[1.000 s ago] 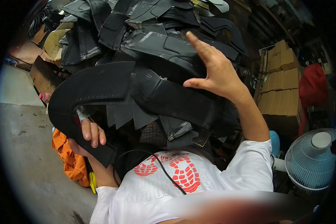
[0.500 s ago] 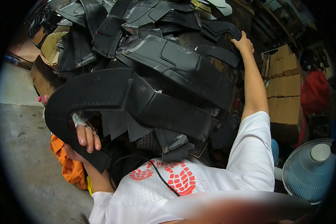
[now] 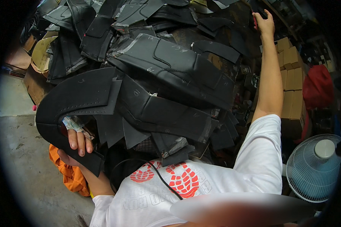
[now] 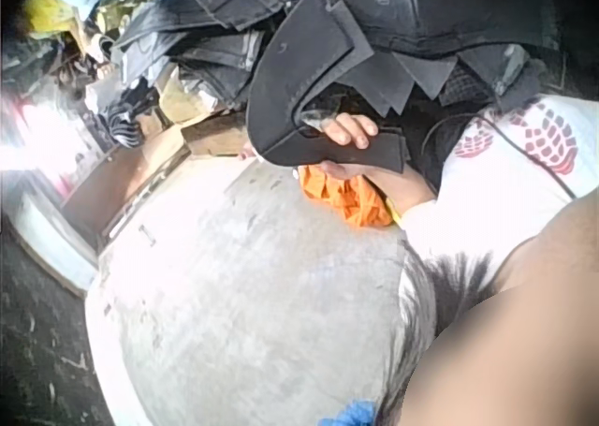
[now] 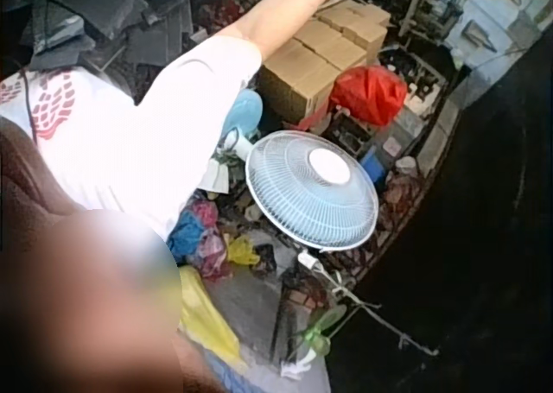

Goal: The person sits on the floor and repeatedly picks up, inspects, and places down black rubber or foam pieces from a large pile. They handle the pieces one at a time, turning them over and moving them within the pile.

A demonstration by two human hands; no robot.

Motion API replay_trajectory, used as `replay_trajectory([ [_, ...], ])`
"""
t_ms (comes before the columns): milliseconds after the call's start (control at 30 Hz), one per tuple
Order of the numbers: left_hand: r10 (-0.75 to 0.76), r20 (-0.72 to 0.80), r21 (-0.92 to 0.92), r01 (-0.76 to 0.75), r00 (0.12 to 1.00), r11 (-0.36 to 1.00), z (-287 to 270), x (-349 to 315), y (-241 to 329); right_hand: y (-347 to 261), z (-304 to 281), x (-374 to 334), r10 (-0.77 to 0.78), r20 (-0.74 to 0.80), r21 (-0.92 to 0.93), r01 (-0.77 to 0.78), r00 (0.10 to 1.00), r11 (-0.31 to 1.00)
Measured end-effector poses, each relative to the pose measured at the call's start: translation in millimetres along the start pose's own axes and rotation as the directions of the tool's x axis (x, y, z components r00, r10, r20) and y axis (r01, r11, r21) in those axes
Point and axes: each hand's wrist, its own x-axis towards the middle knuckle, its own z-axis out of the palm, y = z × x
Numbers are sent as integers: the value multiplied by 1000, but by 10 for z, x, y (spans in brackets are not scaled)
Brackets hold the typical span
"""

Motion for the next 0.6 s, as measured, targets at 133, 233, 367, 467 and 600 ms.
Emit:
replay_trajectory([
  [133, 37, -15, 6, -37, 999, 999, 62, -45, -16, 145, 151, -108, -44, 31, -148, 48, 999, 988],
  [233, 59, -17, 1, -59, 998, 998, 87, -49, -15, 229, 345, -359, 29, 193, -425, 57, 981, 903],
  [367, 53, -10, 2, -53, 999, 999, 95, -35, -20, 249, 581, -703, 231, 316, -728, 79, 920, 680],
  [467, 50, -8, 4, -50, 999, 999, 103, -47, -18, 234, 599, -674, 262, 232, -717, -18, 937, 696],
  [600, 39, -24, -8, -39, 999, 999, 81, -95, 8, 256, 528, -430, 267, 153, -521, -152, 951, 840],
])
